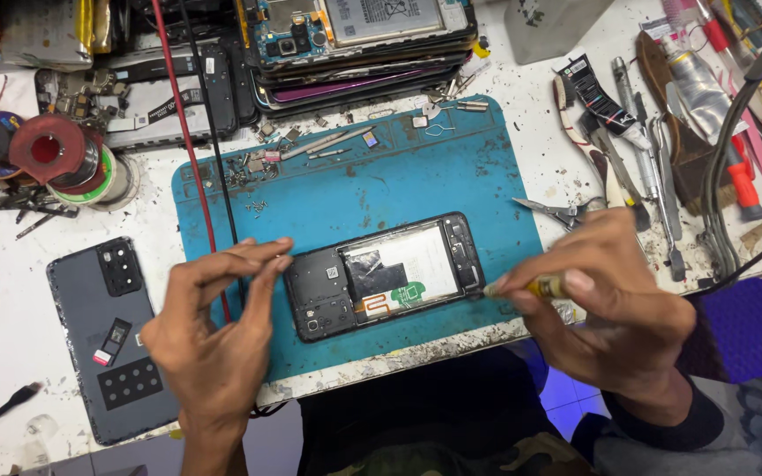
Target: The person repairs a disassembled smartphone on a work mat, using a screwdriver to unscrew and re-tighten screws around the phone's frame while holding the device steady with the other hand. They occasionally reposition the phone and handle small components on the cluttered repair bench.
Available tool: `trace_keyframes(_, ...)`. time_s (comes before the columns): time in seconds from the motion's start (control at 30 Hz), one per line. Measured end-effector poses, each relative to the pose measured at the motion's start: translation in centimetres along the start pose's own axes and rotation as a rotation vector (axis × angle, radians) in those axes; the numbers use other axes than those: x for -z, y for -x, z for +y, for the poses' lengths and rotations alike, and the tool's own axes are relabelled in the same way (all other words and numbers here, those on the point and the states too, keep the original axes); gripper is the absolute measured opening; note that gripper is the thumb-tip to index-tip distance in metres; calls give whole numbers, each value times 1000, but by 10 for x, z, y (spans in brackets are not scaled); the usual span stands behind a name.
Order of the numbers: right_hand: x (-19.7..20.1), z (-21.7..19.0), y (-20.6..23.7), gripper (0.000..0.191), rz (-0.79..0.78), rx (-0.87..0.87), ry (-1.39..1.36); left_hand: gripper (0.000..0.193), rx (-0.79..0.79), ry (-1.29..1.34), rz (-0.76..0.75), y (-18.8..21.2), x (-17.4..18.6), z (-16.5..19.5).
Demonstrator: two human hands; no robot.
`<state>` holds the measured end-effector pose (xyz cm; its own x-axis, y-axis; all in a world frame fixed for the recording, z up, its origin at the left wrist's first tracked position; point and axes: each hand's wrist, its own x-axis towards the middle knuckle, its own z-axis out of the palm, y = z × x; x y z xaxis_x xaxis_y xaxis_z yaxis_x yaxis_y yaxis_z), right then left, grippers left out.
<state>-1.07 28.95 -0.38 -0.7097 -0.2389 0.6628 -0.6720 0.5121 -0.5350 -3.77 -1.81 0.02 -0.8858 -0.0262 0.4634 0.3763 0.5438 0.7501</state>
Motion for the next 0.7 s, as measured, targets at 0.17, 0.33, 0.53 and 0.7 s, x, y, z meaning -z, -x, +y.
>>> trace_keyframes(0.17, 5, 2, -1, 76, 3, 33, 94, 29, -130, 29, -101, 3, -2, 14)
trace_keyframes(0.33, 2, 0, -2, 66, 23, 48, 29, 27, -221, 150, -200, 12, -14, 28)
trace_keyframes(0.53, 1, -1, -6, 66, 28, 72, 16, 32, -264, 253, -204, 23, -36, 30)
trace_keyframes(0.7, 3, -4, -9, 68, 67, 127, 115, 35, -305, 269, -224, 26, -47, 28)
